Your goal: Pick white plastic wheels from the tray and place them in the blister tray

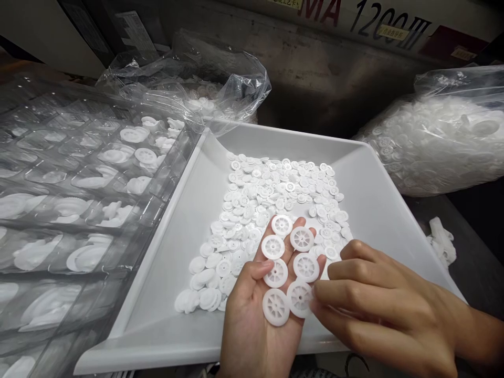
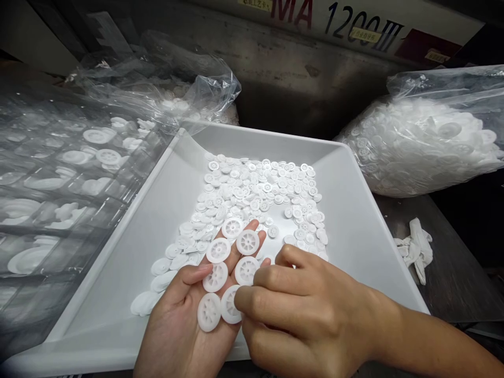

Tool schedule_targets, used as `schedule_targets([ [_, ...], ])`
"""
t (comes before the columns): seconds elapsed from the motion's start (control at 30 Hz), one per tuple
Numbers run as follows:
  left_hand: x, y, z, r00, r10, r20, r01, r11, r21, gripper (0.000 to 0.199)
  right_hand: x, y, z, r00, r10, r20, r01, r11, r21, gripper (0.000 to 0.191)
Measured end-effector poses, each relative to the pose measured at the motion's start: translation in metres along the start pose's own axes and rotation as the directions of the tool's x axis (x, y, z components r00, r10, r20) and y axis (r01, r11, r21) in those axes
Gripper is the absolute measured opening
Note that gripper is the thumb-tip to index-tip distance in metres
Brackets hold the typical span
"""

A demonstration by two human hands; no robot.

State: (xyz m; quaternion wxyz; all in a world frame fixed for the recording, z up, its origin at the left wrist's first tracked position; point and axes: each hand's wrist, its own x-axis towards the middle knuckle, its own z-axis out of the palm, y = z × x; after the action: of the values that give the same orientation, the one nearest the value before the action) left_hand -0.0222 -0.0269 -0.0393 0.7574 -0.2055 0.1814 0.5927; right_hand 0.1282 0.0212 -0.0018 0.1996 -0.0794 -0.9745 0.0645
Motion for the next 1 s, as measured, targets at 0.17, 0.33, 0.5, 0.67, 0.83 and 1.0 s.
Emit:
schedule_targets([
  [0.17, 0.001, -0.001, -0.003, 1.000, 0.015, 0.020, -0.016, 0.999, 0.035, 0.078, -0.004, 0.000, 0.000, 1.000, -0.006, -0.028, 0.007, 0.999, 0.042, 0.022],
  [0.33, 0.000, 0.000, -0.006, 0.994, -0.020, 0.108, 0.009, 0.995, 0.099, 0.058, 0.000, 0.001, -0.002, 0.998, 0.031, 0.059, -0.027, 0.998, -0.058, 0.023],
  [0.5, -0.001, -0.002, -0.002, 0.997, -0.022, 0.075, 0.018, 0.998, 0.060, 0.049, -0.002, -0.002, 0.001, 0.990, 0.145, -0.001, -0.144, 0.985, 0.091, 0.020],
  [0.67, -0.001, -0.004, 0.004, 0.998, 0.040, 0.047, -0.039, 0.999, -0.023, 0.053, -0.005, -0.011, 0.006, 0.817, 0.568, 0.099, -0.299, 0.271, 0.915, 0.014],
  [0.83, -0.002, -0.005, 0.002, 0.999, 0.034, 0.041, -0.032, 0.998, -0.049, 0.056, -0.005, -0.015, 0.014, 0.852, 0.515, 0.098, -0.408, 0.534, 0.740, 0.014],
  [1.0, -0.002, -0.006, -0.001, 0.998, -0.021, 0.061, 0.019, 0.999, 0.036, 0.052, 0.004, -0.015, 0.016, 0.996, 0.083, 0.014, -0.084, 0.996, 0.025, 0.021],
])
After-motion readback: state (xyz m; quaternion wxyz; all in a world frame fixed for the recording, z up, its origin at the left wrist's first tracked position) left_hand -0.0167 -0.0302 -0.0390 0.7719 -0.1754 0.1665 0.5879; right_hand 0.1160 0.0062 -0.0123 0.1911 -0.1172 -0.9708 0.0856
